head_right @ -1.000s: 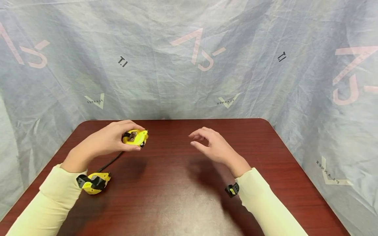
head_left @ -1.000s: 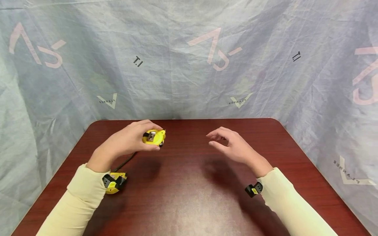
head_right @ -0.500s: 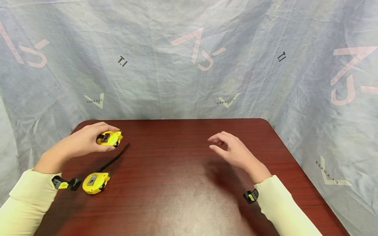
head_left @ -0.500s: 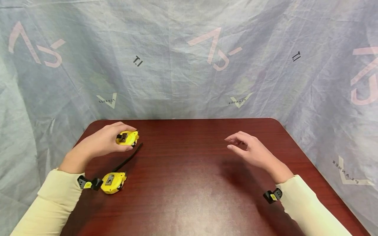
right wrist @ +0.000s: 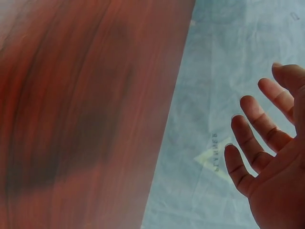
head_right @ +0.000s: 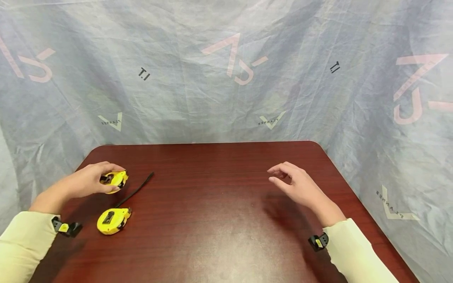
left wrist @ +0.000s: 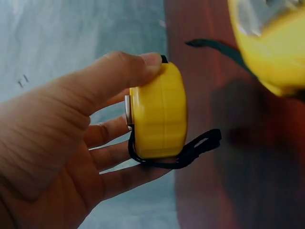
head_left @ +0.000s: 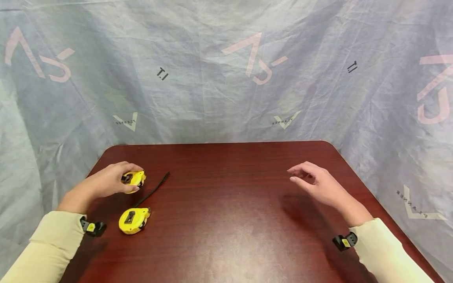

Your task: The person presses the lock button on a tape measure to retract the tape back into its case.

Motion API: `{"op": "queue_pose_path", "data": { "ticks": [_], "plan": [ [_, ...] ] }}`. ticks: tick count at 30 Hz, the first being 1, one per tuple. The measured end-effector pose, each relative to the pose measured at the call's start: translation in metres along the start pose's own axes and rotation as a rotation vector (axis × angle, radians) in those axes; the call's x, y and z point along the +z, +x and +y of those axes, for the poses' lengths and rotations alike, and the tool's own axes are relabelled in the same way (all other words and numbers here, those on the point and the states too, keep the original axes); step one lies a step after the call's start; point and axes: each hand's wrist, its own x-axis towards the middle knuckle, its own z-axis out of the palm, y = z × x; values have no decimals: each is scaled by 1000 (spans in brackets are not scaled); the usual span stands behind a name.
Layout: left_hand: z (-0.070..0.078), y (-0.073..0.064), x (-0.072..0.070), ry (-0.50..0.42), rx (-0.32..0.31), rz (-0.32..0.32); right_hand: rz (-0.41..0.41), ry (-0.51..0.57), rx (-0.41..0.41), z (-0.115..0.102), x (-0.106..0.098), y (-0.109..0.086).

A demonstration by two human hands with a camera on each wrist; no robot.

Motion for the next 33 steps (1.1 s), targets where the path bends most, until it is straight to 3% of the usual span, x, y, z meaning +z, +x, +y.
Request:
{"op": "queue_pose_path", "data": {
  "ticks": [6, 14, 26, 33],
  "plan": [
    [-15, 0, 12, -21, -27, -28, 23, -11, -2, 5, -2, -7],
    [-23, 0, 24, -34, -33, -30, 30, -28, -1, 9, -4, -12],
    [-25, -2, 30, -66, -69, -40, 37, -32, -2, 9, -4, -10],
    [-16, -2, 24, 29, -115, -50, 34, -22, -14, 6, -5, 0]
  ]
}}
